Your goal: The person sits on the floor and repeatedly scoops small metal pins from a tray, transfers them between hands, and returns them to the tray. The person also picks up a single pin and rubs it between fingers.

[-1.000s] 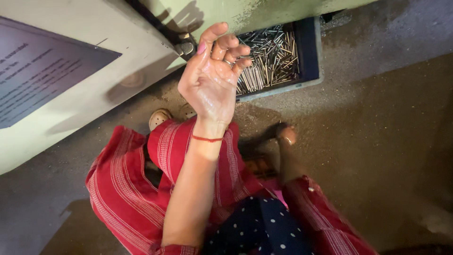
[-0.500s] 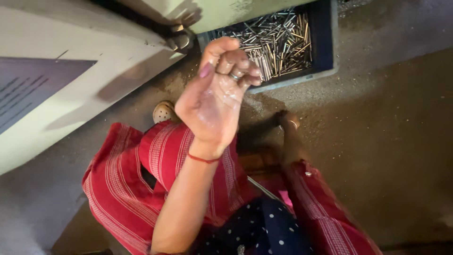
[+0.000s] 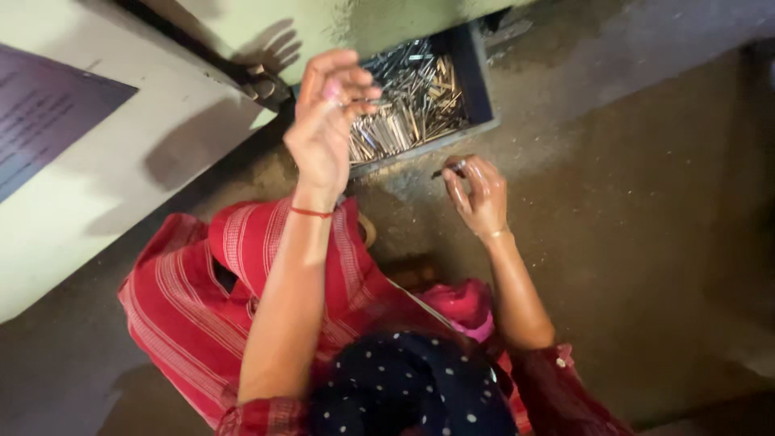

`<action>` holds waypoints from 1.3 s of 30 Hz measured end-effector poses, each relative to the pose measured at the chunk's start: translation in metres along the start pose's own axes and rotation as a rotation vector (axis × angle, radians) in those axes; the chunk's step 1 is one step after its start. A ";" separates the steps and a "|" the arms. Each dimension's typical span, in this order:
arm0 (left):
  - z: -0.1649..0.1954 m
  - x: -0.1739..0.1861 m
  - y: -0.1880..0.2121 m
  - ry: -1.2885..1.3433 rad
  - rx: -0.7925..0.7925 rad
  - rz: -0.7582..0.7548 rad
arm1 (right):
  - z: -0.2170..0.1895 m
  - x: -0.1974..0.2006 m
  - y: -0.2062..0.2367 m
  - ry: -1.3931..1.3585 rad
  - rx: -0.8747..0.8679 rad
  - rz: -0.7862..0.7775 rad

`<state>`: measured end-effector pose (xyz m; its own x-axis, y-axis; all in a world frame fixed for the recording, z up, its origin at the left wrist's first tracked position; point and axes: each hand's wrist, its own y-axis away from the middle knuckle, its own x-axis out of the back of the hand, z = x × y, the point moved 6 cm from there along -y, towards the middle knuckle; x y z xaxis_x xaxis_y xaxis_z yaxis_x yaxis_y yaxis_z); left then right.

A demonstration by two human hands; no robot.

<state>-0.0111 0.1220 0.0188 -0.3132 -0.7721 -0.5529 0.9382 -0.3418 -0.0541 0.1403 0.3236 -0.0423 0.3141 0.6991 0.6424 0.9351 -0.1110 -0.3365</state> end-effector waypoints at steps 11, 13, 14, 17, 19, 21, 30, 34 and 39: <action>0.090 -0.156 0.148 -0.700 -0.409 -0.372 | -0.165 0.125 0.034 0.082 0.328 0.190; 0.111 -0.175 0.168 -0.691 -0.481 -0.335 | -0.186 0.139 0.042 0.051 0.338 0.251; 0.121 -0.183 0.180 -0.704 -0.515 -0.320 | -0.193 0.144 0.046 0.027 0.299 0.234; 0.148 -0.200 0.206 -0.786 -0.651 -0.234 | -0.220 0.160 0.057 -0.024 0.199 0.203; 0.158 -0.205 0.226 -0.811 -0.700 -0.124 | -0.241 0.170 0.070 -0.031 0.175 0.239; 0.167 -0.204 0.240 -0.806 -0.718 -0.001 | -0.261 0.176 0.081 -0.103 0.205 0.270; 0.206 -0.190 0.277 -0.416 -0.561 0.068 | -0.313 0.215 0.062 -0.095 0.358 0.277; 0.254 -0.137 0.298 -0.359 -0.643 0.151 | -0.352 0.286 -0.013 -0.139 0.494 0.362; 0.284 -0.039 0.313 0.052 -0.552 0.349 | -0.442 0.337 -0.134 0.532 1.124 0.664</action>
<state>0.2534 -0.1072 0.2591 0.0182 -0.7562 -0.6540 0.9256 0.2601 -0.2750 0.1937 0.2615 0.5234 0.8985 0.3652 0.2437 0.0416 0.4818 -0.8753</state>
